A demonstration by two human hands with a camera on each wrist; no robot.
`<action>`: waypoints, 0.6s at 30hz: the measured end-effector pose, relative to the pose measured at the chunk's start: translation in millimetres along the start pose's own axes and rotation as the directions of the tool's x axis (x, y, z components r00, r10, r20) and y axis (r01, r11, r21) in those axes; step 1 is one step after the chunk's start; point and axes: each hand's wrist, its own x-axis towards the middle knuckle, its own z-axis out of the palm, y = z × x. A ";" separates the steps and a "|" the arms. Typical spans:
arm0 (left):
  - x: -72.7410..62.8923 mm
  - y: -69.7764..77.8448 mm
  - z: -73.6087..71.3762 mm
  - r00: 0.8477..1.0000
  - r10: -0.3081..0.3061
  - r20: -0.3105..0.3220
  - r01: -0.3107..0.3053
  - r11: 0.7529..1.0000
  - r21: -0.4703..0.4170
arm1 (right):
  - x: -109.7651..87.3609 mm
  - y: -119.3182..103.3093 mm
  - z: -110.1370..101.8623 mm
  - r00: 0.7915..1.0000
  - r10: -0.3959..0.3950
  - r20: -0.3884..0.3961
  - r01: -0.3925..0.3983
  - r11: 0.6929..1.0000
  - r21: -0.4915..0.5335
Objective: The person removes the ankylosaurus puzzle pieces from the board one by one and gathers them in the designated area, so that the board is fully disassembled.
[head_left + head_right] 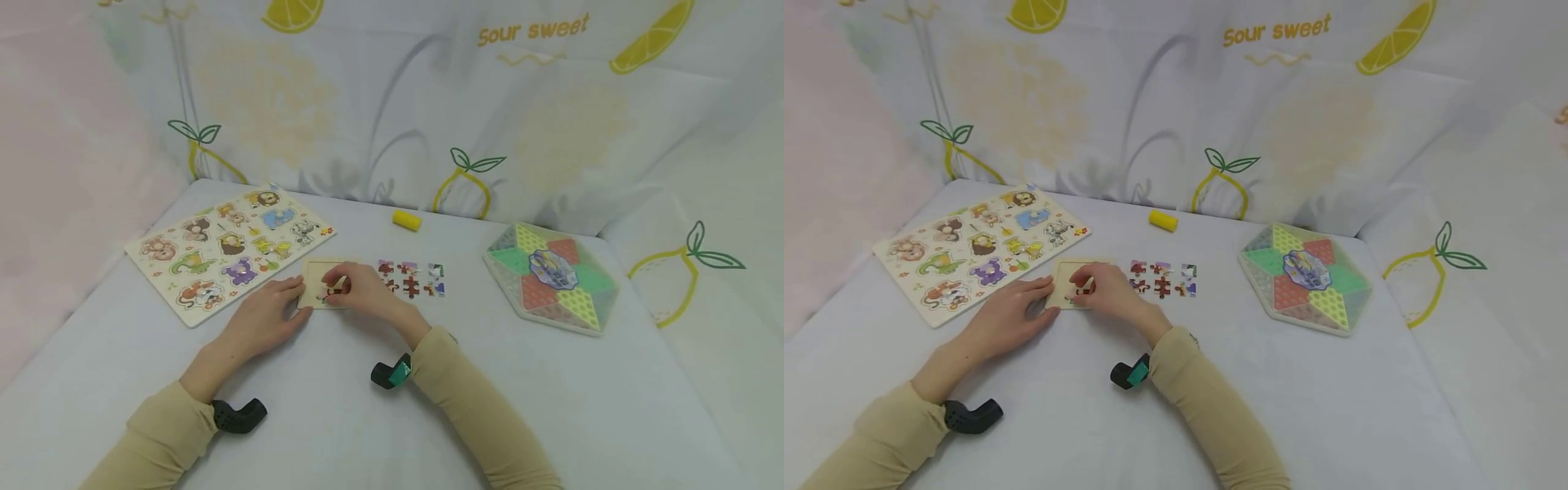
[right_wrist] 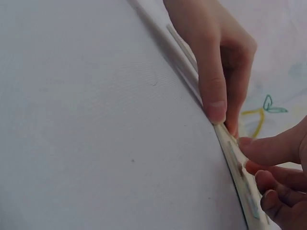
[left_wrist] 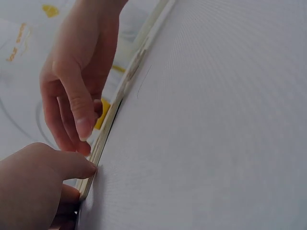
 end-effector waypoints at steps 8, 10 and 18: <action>1.5 0.1 1.9 1.000 0.008 0.003 -0.008 1.000 0.006 | 1.9 8.5 9.1 1.000 0.020 -0.002 -0.020 0.999 -0.049; 2.0 -0.1 1.8 1.000 0.007 0.004 -0.007 1.000 0.008 | 2.1 9.1 10.6 1.000 0.015 -0.007 -0.015 0.998 -0.063; 1.2 0.0 0.9 1.000 0.000 0.003 0.000 1.000 0.004 | 2.0 8.3 14.2 1.000 -0.004 0.003 0.004 0.995 -0.101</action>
